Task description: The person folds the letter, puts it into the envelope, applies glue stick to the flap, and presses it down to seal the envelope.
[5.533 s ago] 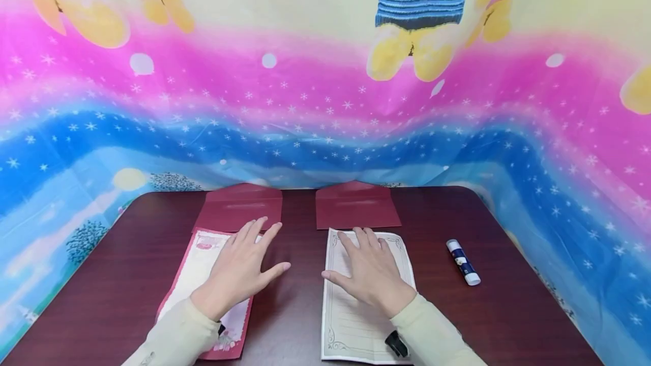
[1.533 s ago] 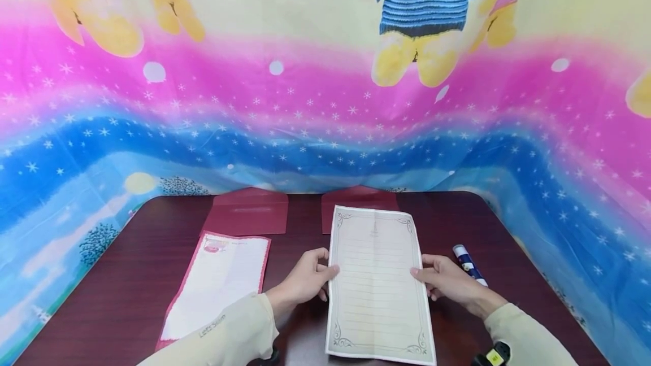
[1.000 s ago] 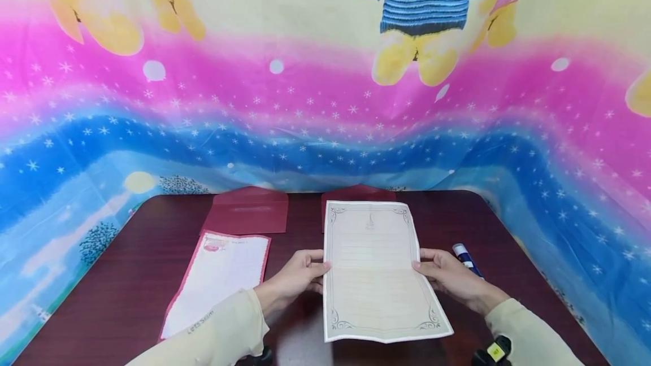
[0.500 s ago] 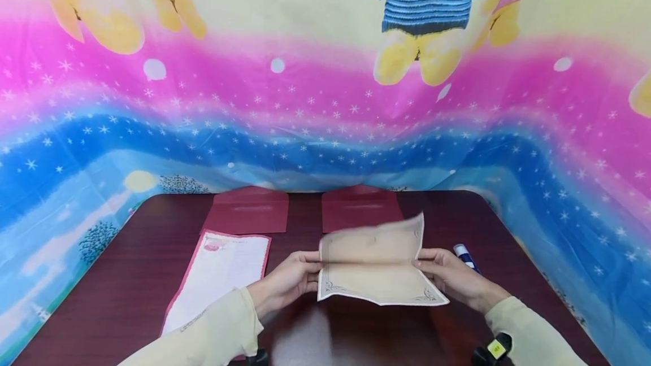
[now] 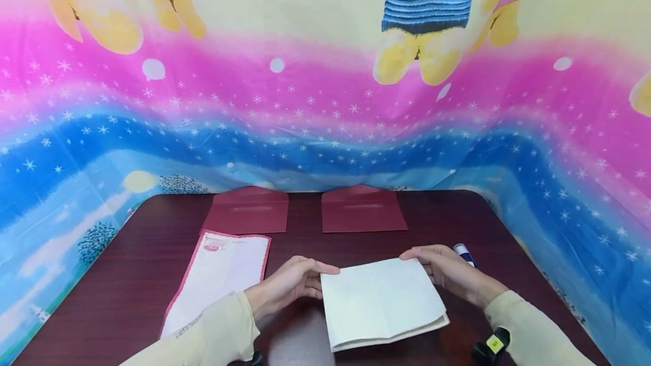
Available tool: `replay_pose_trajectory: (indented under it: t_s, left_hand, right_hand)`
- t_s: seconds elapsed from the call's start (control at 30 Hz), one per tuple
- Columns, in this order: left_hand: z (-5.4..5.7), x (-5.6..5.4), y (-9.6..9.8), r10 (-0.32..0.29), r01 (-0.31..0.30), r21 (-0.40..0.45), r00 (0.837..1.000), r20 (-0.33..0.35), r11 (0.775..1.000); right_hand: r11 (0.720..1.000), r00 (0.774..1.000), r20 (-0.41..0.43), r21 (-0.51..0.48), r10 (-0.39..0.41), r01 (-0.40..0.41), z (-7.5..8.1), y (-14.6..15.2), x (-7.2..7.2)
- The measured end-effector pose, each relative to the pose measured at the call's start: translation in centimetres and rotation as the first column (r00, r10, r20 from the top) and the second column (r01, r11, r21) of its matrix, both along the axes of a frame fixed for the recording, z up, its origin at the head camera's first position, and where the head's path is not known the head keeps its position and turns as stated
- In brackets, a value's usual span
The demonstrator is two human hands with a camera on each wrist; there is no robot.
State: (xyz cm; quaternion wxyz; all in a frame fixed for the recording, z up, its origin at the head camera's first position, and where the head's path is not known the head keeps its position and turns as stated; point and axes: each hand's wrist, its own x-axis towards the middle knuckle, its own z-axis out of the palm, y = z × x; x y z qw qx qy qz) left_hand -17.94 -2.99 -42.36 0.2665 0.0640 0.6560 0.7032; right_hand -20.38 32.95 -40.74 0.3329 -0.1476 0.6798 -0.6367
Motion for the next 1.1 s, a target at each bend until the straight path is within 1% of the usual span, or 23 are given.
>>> replay_pose_trajectory:
  t_s: [0.17,0.27,0.37,0.43,0.53,0.63,0.77,0.87,1.0,1.1]
  left_hand:
    - [-0.3,0.4,0.3,0.031,-0.04,-0.107,0.996,-0.087,0.993]
    - [-0.6,0.7,0.7,0.022,-0.042,-0.149,0.99,-0.138,0.988]
    - [-0.6,0.9,1.2,-0.015,-0.017,-0.189,0.985,-0.17,0.982]
    - [-0.6,0.9,1.6,-0.053,0.013,-0.215,0.982,-0.183,0.977]
    - [-0.5,1.1,2.1,-0.111,0.06,-0.245,0.974,-0.199,0.968]
    - [-0.5,1.3,2.6,-0.154,0.096,-0.263,0.966,-0.207,0.96]
    - [-0.5,1.4,2.8,-0.154,0.092,-0.285,0.967,-0.205,0.954]
    - [-0.7,1.4,2.6,-0.129,0.07,-0.279,0.972,-0.197,0.958]
    - [-0.8,1.3,2.2,-0.086,0.044,-0.233,0.98,-0.177,0.971]
    - [-0.8,1.3,1.9,-0.059,0.028,-0.193,0.986,-0.159,0.981]
  right_hand:
    - [0.996,0.998,-0.068,0.09,-0.008,0.015,0.1,-0.6,0.1]
    - [0.994,0.995,-0.096,0.11,0.02,-0.01,0.2,-1.1,0.2]
    - [0.992,0.989,-0.135,0.117,0.067,-0.052,0.4,-1.8,0.4]
    - [0.989,0.983,-0.158,0.125,0.093,-0.074,0.6,-2.4,0.5]
    - [0.987,0.977,-0.179,0.133,0.115,-0.092,1.0,-3.4,0.7]
    - [0.984,0.974,-0.19,0.152,0.122,-0.093,1.4,-4.2,0.8]
    - [0.979,0.977,-0.194,0.198,0.086,-0.047,1.5,-4.7,0.9]
    - [0.974,0.984,-0.175,0.227,0.031,0.01,1.4,-4.4,0.9]
    - [0.97,0.989,-0.145,0.232,-0.04,0.073,1.1,-3.5,0.9]
    - [0.975,0.991,-0.111,0.201,-0.068,0.09,0.9,-3.0,0.9]
